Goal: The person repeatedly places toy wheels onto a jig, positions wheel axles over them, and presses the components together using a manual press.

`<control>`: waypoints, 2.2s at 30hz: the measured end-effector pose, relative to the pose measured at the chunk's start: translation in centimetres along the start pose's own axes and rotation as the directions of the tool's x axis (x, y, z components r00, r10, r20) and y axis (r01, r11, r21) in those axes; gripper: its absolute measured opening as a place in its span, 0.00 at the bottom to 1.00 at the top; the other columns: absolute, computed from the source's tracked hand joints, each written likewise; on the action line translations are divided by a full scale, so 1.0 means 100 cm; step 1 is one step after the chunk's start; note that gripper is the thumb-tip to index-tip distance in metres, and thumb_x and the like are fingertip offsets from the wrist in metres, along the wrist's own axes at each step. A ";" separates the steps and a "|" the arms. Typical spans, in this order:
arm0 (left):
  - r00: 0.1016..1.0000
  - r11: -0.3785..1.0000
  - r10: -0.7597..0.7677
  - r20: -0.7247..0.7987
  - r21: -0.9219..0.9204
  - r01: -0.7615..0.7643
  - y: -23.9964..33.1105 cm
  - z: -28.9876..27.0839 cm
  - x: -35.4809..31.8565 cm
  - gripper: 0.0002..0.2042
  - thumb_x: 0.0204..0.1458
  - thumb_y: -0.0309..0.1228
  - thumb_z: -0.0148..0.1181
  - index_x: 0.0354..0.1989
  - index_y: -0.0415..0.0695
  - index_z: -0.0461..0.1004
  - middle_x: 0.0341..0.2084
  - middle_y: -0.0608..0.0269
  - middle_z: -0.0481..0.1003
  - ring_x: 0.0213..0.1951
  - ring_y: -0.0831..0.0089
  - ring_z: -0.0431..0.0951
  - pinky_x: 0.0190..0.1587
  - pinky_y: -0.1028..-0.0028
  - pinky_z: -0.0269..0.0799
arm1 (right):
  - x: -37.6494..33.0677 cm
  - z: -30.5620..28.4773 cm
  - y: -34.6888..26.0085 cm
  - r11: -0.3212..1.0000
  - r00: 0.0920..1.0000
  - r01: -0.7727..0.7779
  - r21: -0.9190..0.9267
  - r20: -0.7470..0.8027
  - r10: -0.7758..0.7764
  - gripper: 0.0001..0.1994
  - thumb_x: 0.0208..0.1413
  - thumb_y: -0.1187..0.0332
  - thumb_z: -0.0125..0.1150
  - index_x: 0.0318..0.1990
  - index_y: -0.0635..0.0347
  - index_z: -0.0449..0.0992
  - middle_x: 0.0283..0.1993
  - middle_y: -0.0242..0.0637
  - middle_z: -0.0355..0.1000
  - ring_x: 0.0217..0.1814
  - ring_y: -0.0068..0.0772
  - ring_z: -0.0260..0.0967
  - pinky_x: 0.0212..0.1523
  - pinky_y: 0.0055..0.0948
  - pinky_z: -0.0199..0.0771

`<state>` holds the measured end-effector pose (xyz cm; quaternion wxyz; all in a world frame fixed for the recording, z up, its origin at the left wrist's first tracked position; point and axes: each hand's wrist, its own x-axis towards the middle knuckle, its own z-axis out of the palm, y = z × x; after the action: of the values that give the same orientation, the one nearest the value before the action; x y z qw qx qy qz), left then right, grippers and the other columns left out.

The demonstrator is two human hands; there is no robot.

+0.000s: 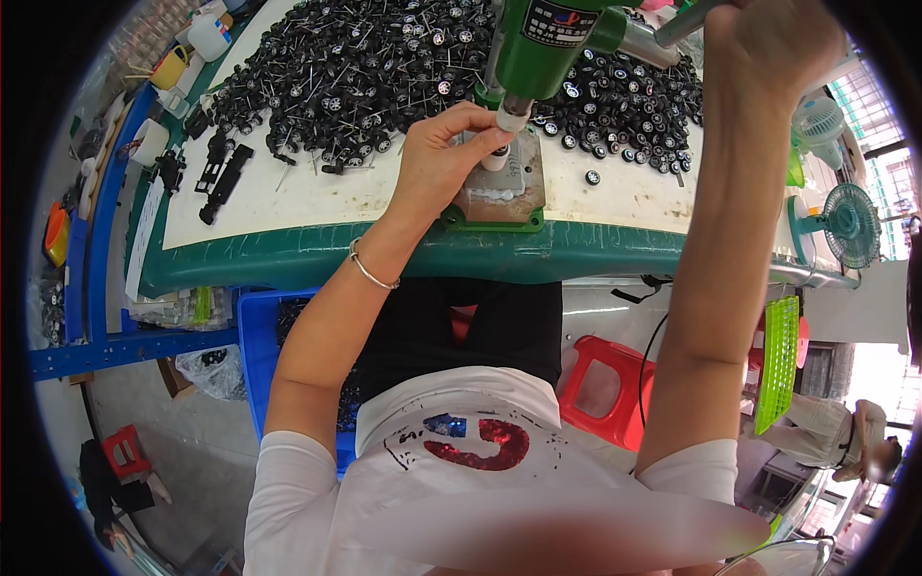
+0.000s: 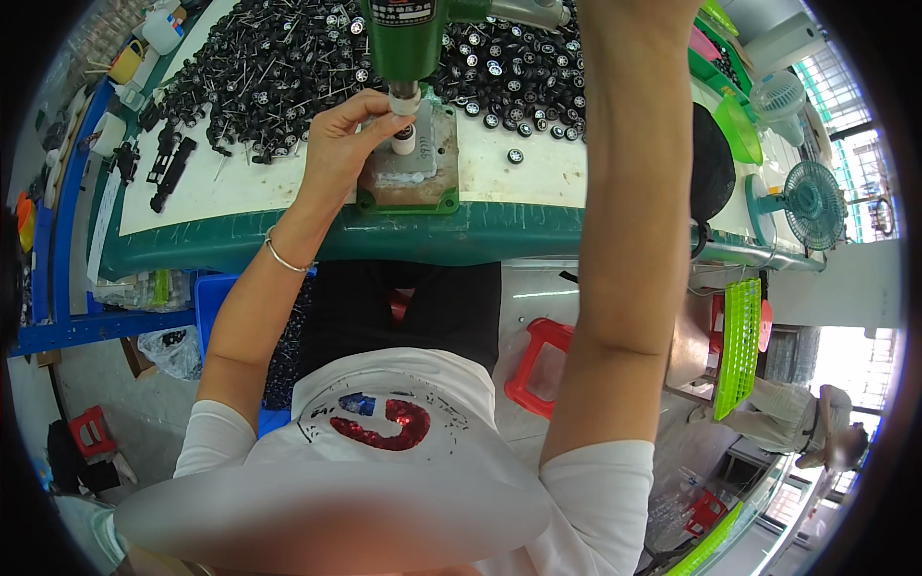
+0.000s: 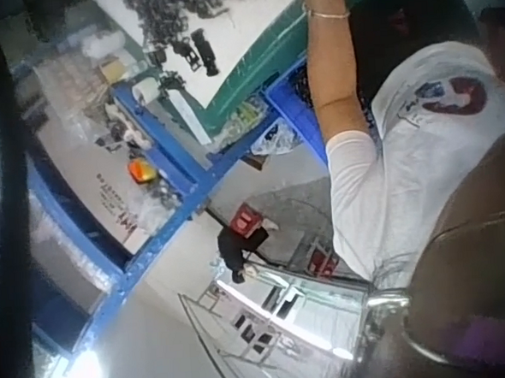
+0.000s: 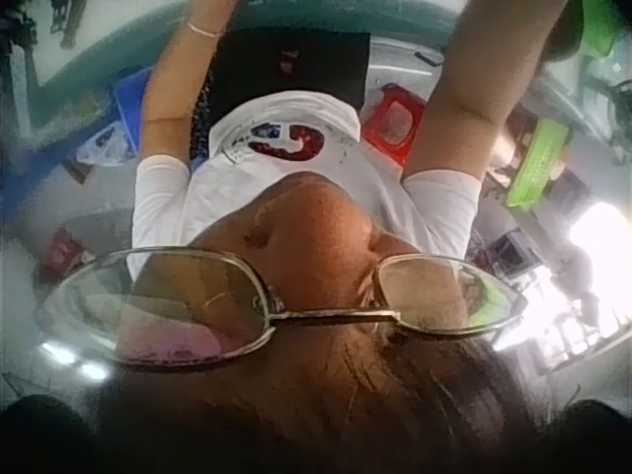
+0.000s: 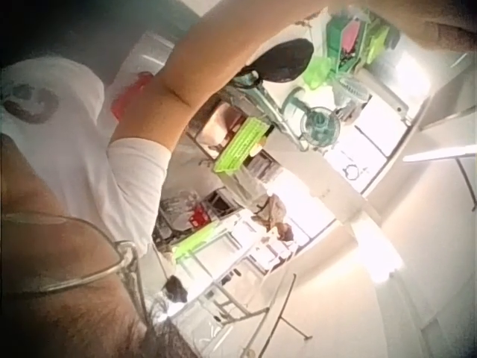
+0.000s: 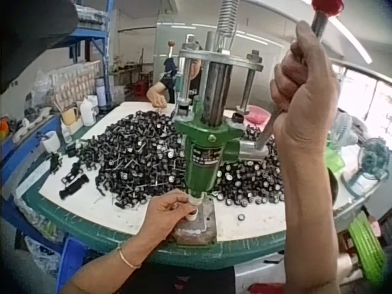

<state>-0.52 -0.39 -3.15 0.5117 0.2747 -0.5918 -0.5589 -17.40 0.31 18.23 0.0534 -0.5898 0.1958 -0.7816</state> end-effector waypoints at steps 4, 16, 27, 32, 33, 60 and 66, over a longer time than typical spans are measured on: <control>0.997 0.990 0.046 -0.063 0.133 -0.037 -0.006 -0.001 -0.002 0.06 0.48 0.24 0.65 0.36 0.42 0.81 0.33 0.69 0.77 0.38 0.81 0.74 0.47 0.77 0.66 | -0.033 -0.005 -0.022 0.971 0.981 0.192 -0.144 -0.006 -0.195 0.18 0.61 0.55 0.53 0.21 0.47 0.59 0.15 0.19 0.44 0.13 0.12 0.36 0.13 0.18 0.38; 1.000 1.000 -0.002 -0.031 0.014 0.002 -0.003 0.001 -0.003 0.16 0.49 0.26 0.64 0.48 0.40 0.76 0.31 0.70 0.75 0.33 0.84 0.72 0.39 0.81 0.69 | 0.005 0.015 -0.005 0.980 0.976 -0.198 -0.002 -0.087 0.197 0.14 0.59 0.59 0.57 0.25 0.50 0.64 0.15 0.16 0.48 0.13 0.10 0.40 0.13 0.16 0.38; 0.919 0.946 -0.324 -0.226 -0.059 0.319 -0.016 -0.082 -0.003 0.07 0.48 0.25 0.59 0.36 0.38 0.75 0.25 0.65 0.75 0.29 0.74 0.76 0.34 0.74 0.71 | 0.010 -0.010 0.046 0.758 0.756 -0.653 0.003 -0.062 0.651 0.16 0.60 0.53 0.55 0.36 0.57 0.73 0.21 0.27 0.65 0.20 0.20 0.60 0.16 0.18 0.57; 0.972 0.583 0.055 -0.227 0.798 0.153 -0.022 -0.071 -0.007 0.05 0.48 0.29 0.60 0.29 0.40 0.77 0.27 0.61 0.76 0.29 0.65 0.77 0.34 0.68 0.71 | -0.041 -0.097 0.077 0.729 0.745 -0.659 -0.184 -0.035 0.666 0.17 0.62 0.57 0.52 0.45 0.63 0.74 0.35 0.31 0.71 0.32 0.23 0.67 0.36 0.23 0.66; 0.973 0.401 0.148 -0.178 0.910 0.105 -0.027 -0.068 -0.005 0.06 0.48 0.31 0.61 0.27 0.40 0.77 0.28 0.58 0.76 0.30 0.61 0.77 0.35 0.66 0.72 | -0.060 -0.112 0.070 0.638 0.701 -0.682 -0.358 -0.071 0.710 0.17 0.61 0.56 0.53 0.44 0.62 0.75 0.31 0.29 0.70 0.28 0.19 0.65 0.30 0.20 0.66; 0.941 0.964 -0.075 -0.330 0.218 0.154 -0.022 -0.061 -0.026 0.09 0.49 0.25 0.65 0.38 0.40 0.79 0.24 0.68 0.77 0.25 0.89 0.73 0.19 0.87 0.55 | -0.194 -0.053 0.046 0.483 0.405 -0.847 -0.224 0.316 0.858 0.10 0.58 0.68 0.59 0.45 0.59 0.77 0.35 0.29 0.72 0.34 0.18 0.67 0.37 0.20 0.70; 0.955 0.939 -0.088 -0.285 0.297 0.175 -0.019 -0.059 -0.027 0.08 0.49 0.29 0.65 0.36 0.41 0.79 0.24 0.70 0.76 0.21 0.88 0.66 0.21 0.85 0.56 | -0.204 -0.054 0.052 0.709 0.641 -0.363 -0.605 0.390 0.661 0.09 0.55 0.67 0.61 0.41 0.58 0.79 0.38 0.35 0.69 0.37 0.28 0.71 0.39 0.26 0.72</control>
<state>5.28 -0.69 -6.66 0.4969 0.4658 -0.5801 -0.4469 -17.16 3.26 -3.29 0.1918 -0.7091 0.5181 -0.4381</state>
